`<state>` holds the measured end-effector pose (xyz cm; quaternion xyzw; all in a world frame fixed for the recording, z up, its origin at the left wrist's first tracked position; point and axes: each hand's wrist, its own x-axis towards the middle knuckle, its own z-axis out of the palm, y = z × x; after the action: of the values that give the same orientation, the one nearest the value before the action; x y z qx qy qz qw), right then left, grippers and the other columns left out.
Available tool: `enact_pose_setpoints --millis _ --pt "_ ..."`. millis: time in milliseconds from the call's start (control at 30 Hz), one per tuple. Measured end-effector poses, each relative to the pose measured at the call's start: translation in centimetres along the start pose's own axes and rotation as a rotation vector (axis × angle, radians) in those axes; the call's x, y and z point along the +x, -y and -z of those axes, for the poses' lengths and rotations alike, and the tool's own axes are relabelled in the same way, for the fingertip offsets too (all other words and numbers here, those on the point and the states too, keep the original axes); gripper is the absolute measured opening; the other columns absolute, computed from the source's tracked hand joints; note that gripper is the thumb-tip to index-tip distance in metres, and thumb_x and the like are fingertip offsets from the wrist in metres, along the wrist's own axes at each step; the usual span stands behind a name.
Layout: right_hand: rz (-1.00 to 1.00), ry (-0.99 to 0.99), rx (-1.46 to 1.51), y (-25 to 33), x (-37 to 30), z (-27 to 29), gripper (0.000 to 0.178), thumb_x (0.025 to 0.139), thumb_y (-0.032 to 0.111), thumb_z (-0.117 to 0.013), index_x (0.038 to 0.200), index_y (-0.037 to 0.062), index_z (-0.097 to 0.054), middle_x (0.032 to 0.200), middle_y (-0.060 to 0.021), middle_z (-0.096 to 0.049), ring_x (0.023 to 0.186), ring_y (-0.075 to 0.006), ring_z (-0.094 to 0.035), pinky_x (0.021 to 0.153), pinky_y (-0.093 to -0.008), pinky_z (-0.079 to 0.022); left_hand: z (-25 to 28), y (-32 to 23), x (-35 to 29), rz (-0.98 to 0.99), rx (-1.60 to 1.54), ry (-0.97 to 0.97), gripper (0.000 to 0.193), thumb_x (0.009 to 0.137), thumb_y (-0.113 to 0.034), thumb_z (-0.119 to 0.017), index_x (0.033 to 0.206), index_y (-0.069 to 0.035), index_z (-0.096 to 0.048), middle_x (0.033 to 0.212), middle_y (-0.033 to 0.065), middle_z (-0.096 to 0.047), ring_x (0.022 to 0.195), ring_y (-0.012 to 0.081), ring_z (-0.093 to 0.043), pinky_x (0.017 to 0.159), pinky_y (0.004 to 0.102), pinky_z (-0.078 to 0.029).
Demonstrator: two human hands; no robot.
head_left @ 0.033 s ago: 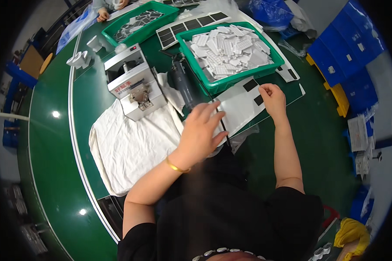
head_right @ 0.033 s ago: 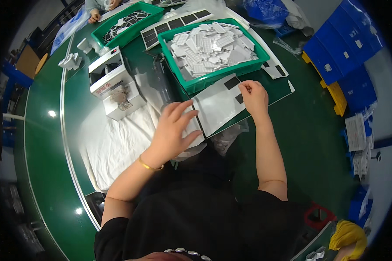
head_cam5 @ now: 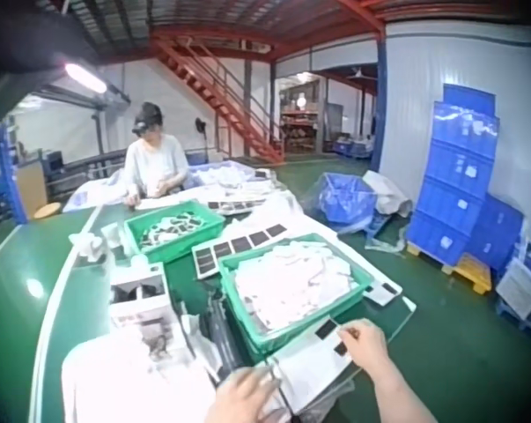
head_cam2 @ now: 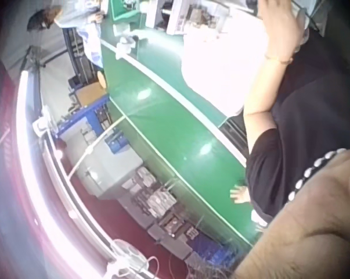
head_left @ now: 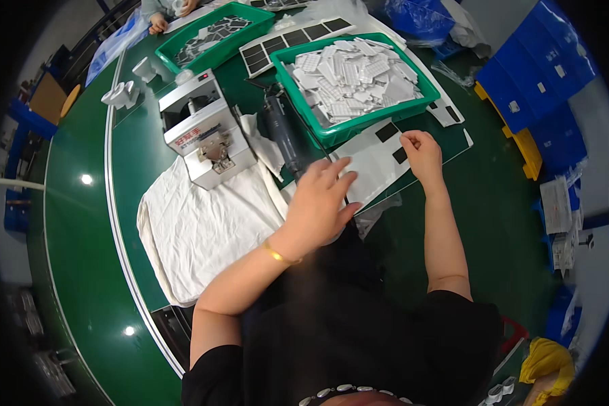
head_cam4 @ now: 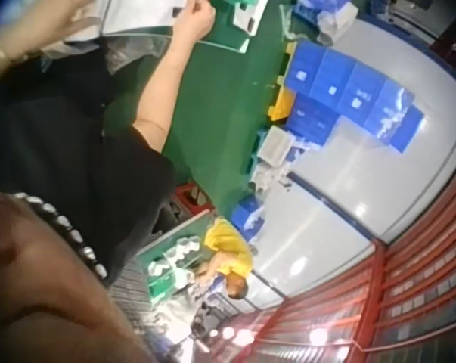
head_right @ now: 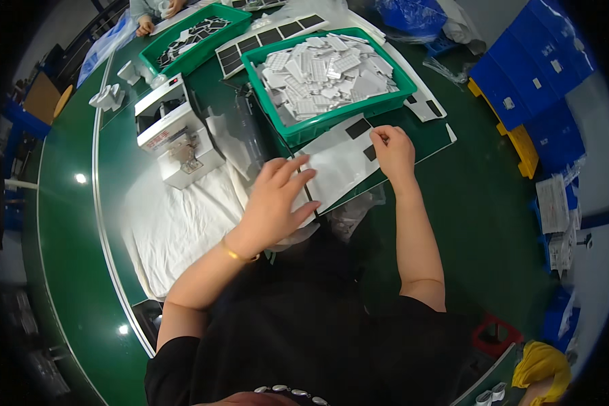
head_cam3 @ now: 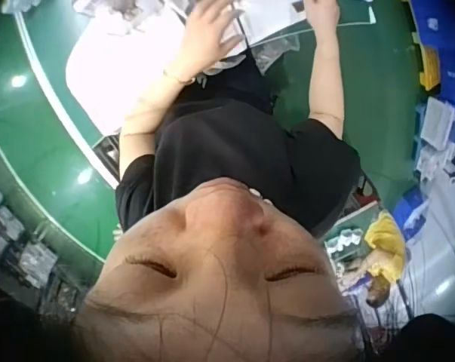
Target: The recorder assembles small electronic housings by applying adhesive strips and using an electric screwdriver to secure parts.
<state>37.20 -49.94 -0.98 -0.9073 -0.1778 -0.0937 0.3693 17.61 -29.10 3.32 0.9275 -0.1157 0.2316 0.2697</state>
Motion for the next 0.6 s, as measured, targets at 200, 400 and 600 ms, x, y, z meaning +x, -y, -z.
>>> enact_pose_setpoints --millis 200,400,600 --pt "0.033 -0.028 0.055 -2.5 1.8 -2.1 0.018 0.085 0.015 -0.069 0.102 0.0101 -0.072 0.091 -0.0109 -0.065 0.083 -0.0285 -0.066 0.074 -0.0374 -0.052 -8.8 1.0 6.4 -0.083 -0.092 0.150 0.045 0.079 -0.020 -0.073 0.117 0.000 -0.058 0.129 0.0156 -0.057 0.104 0.0343 -0.058 0.089 0.0408 -0.049" --pt "0.033 0.293 -0.141 -2.1 3.0 -1.0 0.030 0.089 0.018 -0.064 0.119 0.0211 -0.067 0.101 -0.0111 -0.065 0.093 -0.0334 -0.064 0.079 -0.0427 -0.052 -13.1 3.7 9.1 0.139 -0.022 0.181 0.069 0.077 -0.020 -0.075 0.134 0.000 -0.042 0.127 0.0205 -0.058 0.091 0.0382 -0.066 0.074 0.0426 -0.055" --pt "0.036 0.289 -0.095 -2.2 2.9 -0.4 0.030 0.089 0.019 -0.064 0.119 0.0195 -0.066 0.096 -0.0097 -0.063 0.085 -0.0298 -0.064 0.075 -0.0400 -0.051 -13.0 4.3 9.6 0.173 -0.075 0.208 0.082 0.076 -0.024 -0.077 0.142 0.000 -0.035 0.109 0.0226 -0.066 0.086 0.0372 -0.068 0.073 0.0416 -0.056"
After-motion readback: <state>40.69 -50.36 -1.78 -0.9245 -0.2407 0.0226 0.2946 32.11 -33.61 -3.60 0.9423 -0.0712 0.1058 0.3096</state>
